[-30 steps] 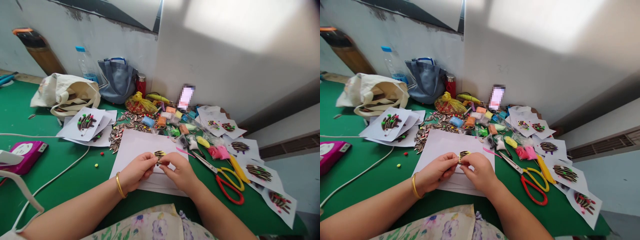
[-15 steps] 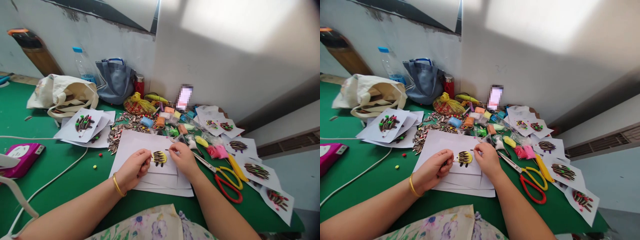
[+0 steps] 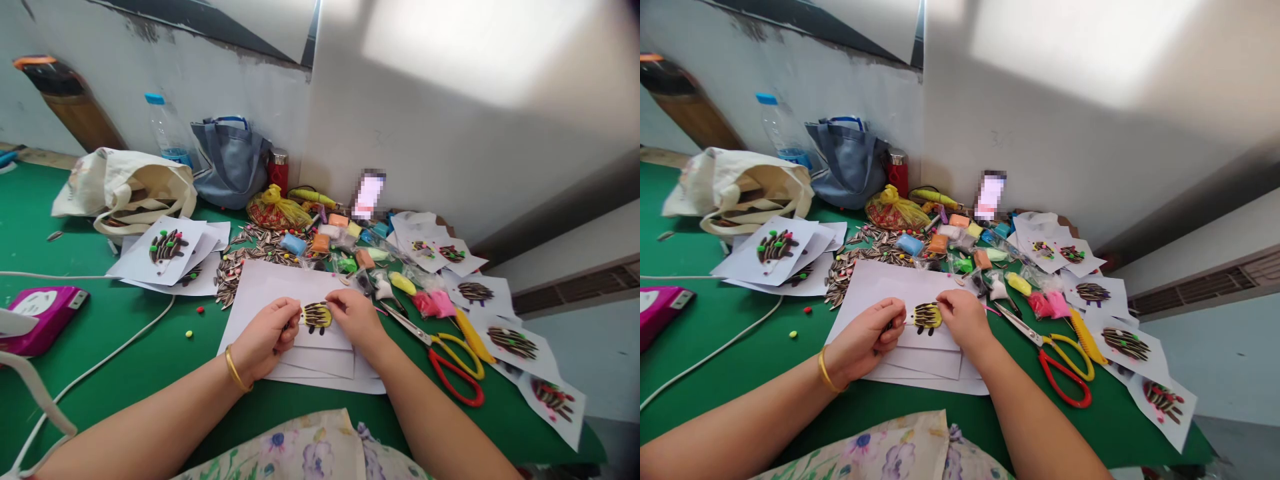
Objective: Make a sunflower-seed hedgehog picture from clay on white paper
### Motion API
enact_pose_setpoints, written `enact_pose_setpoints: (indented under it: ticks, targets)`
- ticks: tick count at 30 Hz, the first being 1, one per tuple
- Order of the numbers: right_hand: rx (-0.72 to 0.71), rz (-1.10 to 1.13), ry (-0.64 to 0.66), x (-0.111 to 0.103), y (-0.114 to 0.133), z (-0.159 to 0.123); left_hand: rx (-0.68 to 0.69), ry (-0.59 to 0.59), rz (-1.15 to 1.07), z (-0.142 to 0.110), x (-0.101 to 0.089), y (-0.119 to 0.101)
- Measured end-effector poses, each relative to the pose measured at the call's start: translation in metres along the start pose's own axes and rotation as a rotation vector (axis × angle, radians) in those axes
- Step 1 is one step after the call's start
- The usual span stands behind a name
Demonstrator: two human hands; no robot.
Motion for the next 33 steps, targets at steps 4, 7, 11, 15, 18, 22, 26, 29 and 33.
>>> enact_pose_setpoints:
  ticks: [4,7,11,15,18,22,26,29,33]
  targets:
    - [-0.043,-0.057,-0.018,-0.001,0.006,0.001,0.050,-0.068,-0.024,0.002,-0.008,-0.004]
    - [-0.052,-0.075,-0.019,0.000,0.007,0.001,0.111,-0.133,-0.043,0.003,-0.015,-0.010]
    - [-0.044,-0.097,-0.006,0.004,0.005,0.001,0.160,-0.186,-0.051,0.004,-0.022,-0.014]
    - [-0.049,-0.106,-0.001,0.005,0.006,0.002,0.153,-0.187,-0.053,0.005,-0.025,-0.012]
    - [-0.052,-0.127,0.006,0.007,0.007,0.002,0.150,-0.196,-0.048,0.005,-0.025,-0.011]
    - [-0.059,-0.157,0.017,0.009,0.008,0.003,0.147,-0.202,-0.043,0.005,-0.025,-0.011]
    - [-0.064,-0.187,0.030,0.011,0.007,0.005,0.145,-0.201,-0.037,0.005,-0.025,-0.011]
    - [-0.053,-0.196,0.050,0.013,0.005,0.006,0.144,-0.200,-0.032,0.006,-0.025,-0.011]
    - [-0.042,-0.208,0.068,0.014,0.006,0.007,0.143,-0.202,-0.034,0.005,-0.024,-0.011]
Point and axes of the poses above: each hand's wrist, its own z-axis towards the middle knuckle, its own x-axis out of the palm, y = z × x, the point moved 9 cm from there along z, towards the middle knuckle, and after that the axes turned 10 degrees about y, right-handed, at the moved point
